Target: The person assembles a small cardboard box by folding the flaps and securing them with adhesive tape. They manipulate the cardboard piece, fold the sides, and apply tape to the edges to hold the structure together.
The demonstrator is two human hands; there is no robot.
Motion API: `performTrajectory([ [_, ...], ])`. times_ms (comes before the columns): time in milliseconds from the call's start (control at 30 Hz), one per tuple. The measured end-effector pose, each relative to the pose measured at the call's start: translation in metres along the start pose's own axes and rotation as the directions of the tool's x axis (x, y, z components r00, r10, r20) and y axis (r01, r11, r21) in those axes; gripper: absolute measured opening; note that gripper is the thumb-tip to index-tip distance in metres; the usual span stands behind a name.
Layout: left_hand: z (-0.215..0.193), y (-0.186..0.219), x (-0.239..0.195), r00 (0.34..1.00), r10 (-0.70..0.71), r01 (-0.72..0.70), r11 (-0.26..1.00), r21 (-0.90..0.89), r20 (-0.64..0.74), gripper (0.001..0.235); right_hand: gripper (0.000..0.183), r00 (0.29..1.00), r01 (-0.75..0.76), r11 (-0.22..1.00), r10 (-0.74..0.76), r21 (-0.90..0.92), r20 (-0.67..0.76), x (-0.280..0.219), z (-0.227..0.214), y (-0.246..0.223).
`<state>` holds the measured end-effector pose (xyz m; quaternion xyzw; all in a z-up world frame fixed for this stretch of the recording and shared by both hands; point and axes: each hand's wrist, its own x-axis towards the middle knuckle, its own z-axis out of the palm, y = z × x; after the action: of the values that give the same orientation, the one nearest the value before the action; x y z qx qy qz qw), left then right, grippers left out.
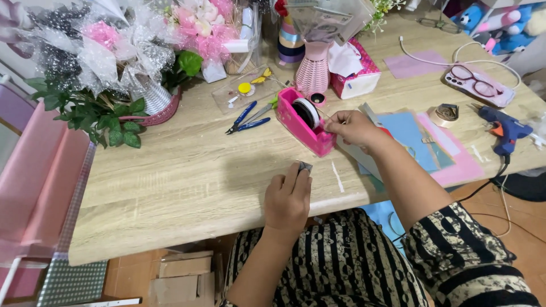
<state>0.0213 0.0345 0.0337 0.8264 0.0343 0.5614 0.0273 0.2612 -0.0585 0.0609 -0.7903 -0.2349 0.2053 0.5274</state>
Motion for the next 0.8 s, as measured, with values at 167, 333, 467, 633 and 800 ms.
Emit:
performTrajectory([
  [167, -0.006, 0.003, 0.005, 1.0, -0.012, 0.012, 1.0, -0.009, 0.011, 0.011, 0.018, 1.0, -0.011, 0.989, 0.013, 0.147, -0.017, -0.028, 0.007, -0.029],
  [333, -0.005, 0.003, 0.003, 0.999, -0.022, 0.022, 1.0, 0.002, 0.027, 0.011, 0.016, 1.0, -0.007, 0.943, 0.011, 0.334, -0.012, -0.036, 0.01, -0.022],
  [467, 0.0, 0.001, 0.0, 1.0, -0.025, 0.025, 1.0, -0.01, 0.016, 0.011, 0.012, 0.998, 0.03, 0.909, -0.006, 0.416, -0.059, -0.032, 0.011, 0.001],
  [633, 0.001, 0.002, -0.001, 0.999, -0.031, 0.031, 1.0, 0.004, 0.012, 0.013, 0.01, 0.996, -0.024, 0.824, 0.067, 0.567, -0.055, -0.028, 0.015, 0.02],
  [800, -0.002, 0.001, 0.003, 1.0, -0.016, 0.016, 1.0, 0.01, 0.0, 0.011, 0.012, 0.989, -0.103, 0.751, 0.148, 0.652, -0.015, -0.006, 0.032, 0.068],
])
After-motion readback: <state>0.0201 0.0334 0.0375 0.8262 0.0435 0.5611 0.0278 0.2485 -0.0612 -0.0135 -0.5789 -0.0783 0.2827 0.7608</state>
